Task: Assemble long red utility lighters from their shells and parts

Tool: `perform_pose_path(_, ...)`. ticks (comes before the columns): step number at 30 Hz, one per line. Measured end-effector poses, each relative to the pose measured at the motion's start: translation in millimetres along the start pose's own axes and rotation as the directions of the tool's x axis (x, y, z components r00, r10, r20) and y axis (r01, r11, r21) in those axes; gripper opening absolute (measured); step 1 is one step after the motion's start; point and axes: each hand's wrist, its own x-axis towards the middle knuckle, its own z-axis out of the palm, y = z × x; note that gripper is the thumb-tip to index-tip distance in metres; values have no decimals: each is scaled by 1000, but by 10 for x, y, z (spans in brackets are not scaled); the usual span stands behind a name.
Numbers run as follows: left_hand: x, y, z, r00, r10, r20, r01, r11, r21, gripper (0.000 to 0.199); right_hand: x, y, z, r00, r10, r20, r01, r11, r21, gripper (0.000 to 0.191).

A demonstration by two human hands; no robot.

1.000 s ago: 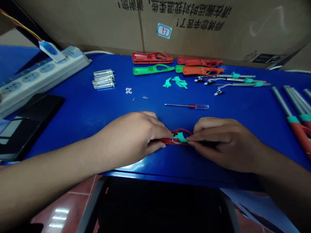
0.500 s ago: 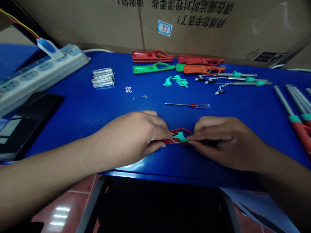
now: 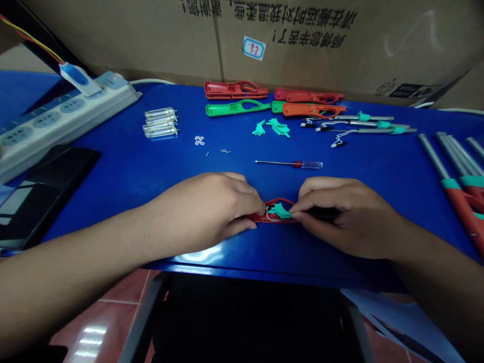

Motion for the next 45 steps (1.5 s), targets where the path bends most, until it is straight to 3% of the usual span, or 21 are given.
perform_pose_path(5, -12, 9, 16, 999, -36, 3, 36, 999, -14, 15, -1, -18, -4, 999, 28, 23, -29, 999, 24, 14)
perform_pose_path(12, -27, 54, 12, 982, -189, -16, 189, 981, 43, 24, -25, -38, 8, 996, -81, 45, 85, 991, -102, 15)
perform_pose_path(23, -19, 13, 43, 998, 12, -58, -10, 999, 34, 20, -43, 32, -2, 983, -151, 101, 170, 961, -219, 19)
perform_pose_path(33, -24, 29, 25, 999, -14, -45, 14, 1000, -12, 23, -58, -65, 64, 990, -128, 54, 139, 928, -346, 23)
perform_pose_path(45, -20, 44, 53, 997, -48, -64, 42, 996, -83, 12, -45, -163, 70, 999, 15, 42, -6, 978, -209, 17)
